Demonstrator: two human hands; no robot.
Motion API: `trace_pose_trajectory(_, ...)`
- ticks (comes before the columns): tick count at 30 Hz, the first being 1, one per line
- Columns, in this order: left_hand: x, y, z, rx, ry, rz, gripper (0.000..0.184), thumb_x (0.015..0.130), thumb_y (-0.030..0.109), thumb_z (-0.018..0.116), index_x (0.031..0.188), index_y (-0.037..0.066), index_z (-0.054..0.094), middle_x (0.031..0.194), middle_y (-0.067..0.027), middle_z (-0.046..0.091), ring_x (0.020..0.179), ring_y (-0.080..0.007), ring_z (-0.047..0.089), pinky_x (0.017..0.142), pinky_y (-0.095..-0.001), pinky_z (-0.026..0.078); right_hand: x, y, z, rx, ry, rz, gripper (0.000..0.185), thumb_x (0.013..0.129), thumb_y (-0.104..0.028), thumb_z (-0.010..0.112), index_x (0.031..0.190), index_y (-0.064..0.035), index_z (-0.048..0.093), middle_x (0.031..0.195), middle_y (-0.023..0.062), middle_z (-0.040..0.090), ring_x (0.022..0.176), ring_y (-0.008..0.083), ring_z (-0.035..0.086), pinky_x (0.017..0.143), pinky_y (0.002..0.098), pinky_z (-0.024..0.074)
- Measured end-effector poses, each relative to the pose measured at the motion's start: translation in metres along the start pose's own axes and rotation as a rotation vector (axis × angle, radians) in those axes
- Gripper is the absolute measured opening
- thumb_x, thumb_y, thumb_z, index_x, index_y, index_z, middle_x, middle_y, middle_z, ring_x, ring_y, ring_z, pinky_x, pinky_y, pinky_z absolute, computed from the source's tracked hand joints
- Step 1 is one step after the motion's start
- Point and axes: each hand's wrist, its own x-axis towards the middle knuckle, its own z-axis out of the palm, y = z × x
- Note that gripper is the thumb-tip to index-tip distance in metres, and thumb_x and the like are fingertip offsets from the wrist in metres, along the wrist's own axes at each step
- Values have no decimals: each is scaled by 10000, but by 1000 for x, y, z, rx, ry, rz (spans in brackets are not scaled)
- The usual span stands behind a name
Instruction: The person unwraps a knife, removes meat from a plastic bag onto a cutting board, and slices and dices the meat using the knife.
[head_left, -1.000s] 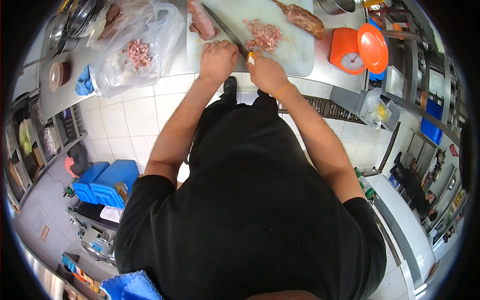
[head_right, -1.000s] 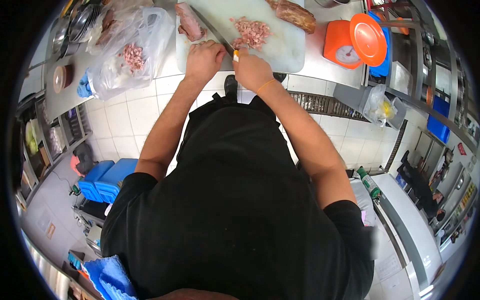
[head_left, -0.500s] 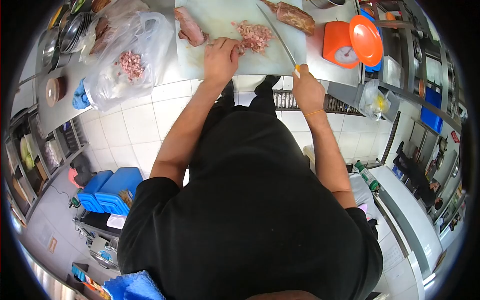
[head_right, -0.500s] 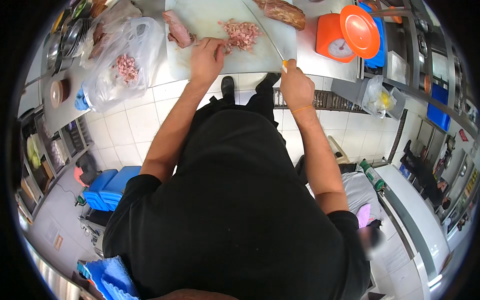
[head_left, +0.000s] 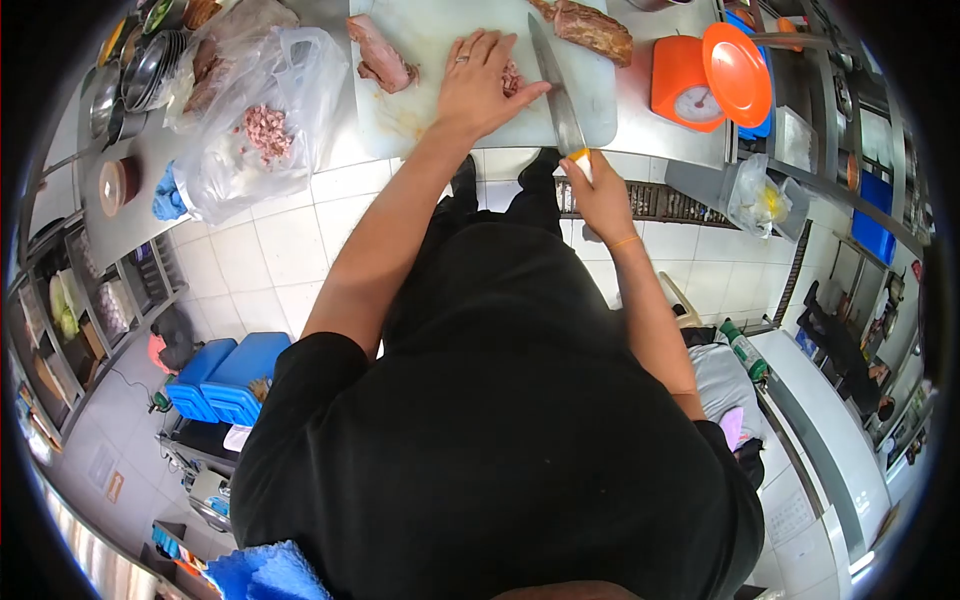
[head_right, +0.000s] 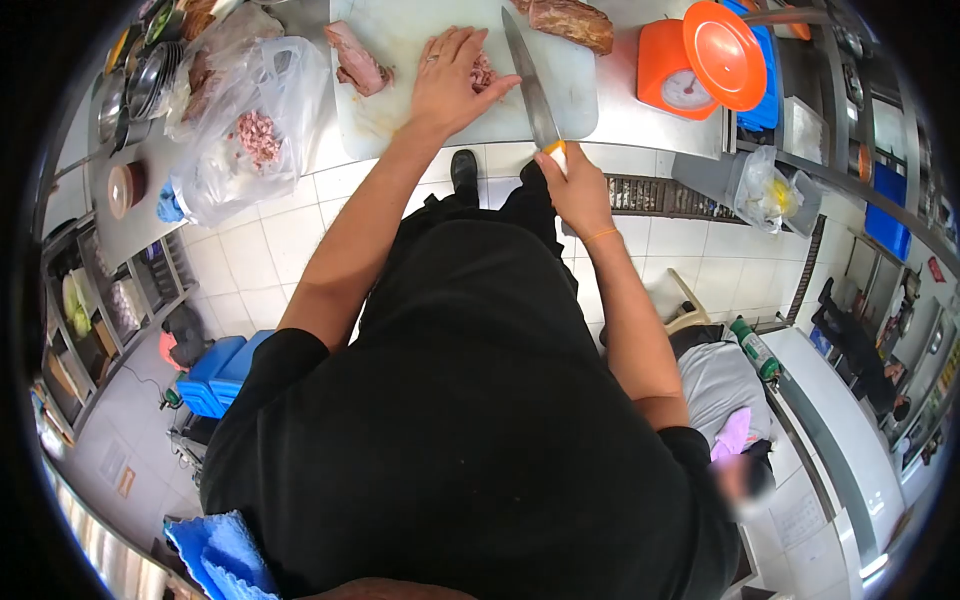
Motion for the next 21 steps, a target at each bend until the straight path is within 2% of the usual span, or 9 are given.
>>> trace_pose_trajectory(3,-5,4,0,-117,-15,-10,808,844,594,836,1441,89,631,1492,-171,570,1398,-379,513,1206,-532,394,-10,-13,4,293,-190,212,396,1067,-377,669,1086,12,595,661,135,660,495,232,650,527,412,513)
trace_pose_trajectory(6,-8,11,4,-54,70,28,732,837,564,843,1393,116,678,1422,-164,598,1358,-368,537,1164,-517,442,-8,-19,27,335,-250,226,400,1070,-375,666,1090,17,590,663,140,666,507,241,661,519,409,508)
trace_pose_trajectory(9,-8,9,17,16,158,12,518,861,379,851,1285,108,727,1411,-161,601,1290,-366,585,1091,-492,502,-1,-38,45,413,-268,160,407,1073,-355,655,1106,39,560,672,155,675,525,261,682,532,414,530)
trace_pose_trajectory(11,-8,6,25,-91,183,-75,384,870,255,787,1206,74,738,1410,-179,602,1288,-382,582,1097,-496,494,2,-53,51,424,-294,161,402,1078,-323,643,1138,59,532,687,171,683,538,270,697,543,412,546)
trace_pose_trajectory(14,-8,0,33,-190,246,-165,241,859,116,727,1091,59,756,1372,-180,626,1246,-376,602,1056,-485,517,5,-64,63,490,-308,166,318,1087,-285,639,1112,20,550,718,80,643,523,166,632,521,347,529)
trace_pose_trajectory(15,-7,0,34,-215,274,-188,209,850,77,713,1053,59,762,1354,-176,638,1225,-370,614,1034,-479,530,6,-68,66,496,-325,166,300,1093,-261,625,1110,27,540,726,88,643,528,172,636,525,349,530)
trace_pose_trajectory(18,-6,-3,33,-327,340,-294,151,832,44,704,970,61,762,1294,-155,669,1172,-359,634,985,-465,546,8,-75,76,552,-349,161,279,1094,-243,619,1092,25,541,726,90,644,528,176,636,526,351,531)
trace_pose_trajectory(19,-6,-5,34,-358,360,-303,145,826,37,702,957,65,759,1287,-154,672,1162,-361,636,977,-462,547,9,-77,77,558,-345,136,330,1083,-259,641,1095,46,515,703,126,665,532,212,676,517,371,532)
trace_pose_trajectory(21,-1,-9,29,-417,407,-316,138,814,25,700,931,72,754,1274,-151,677,1141,-366,639,961,-456,548,9,-82,74,538,-339,99,314,1084,-251,638,1091,41,522,719,119,671,536,195,671,520,363,534)
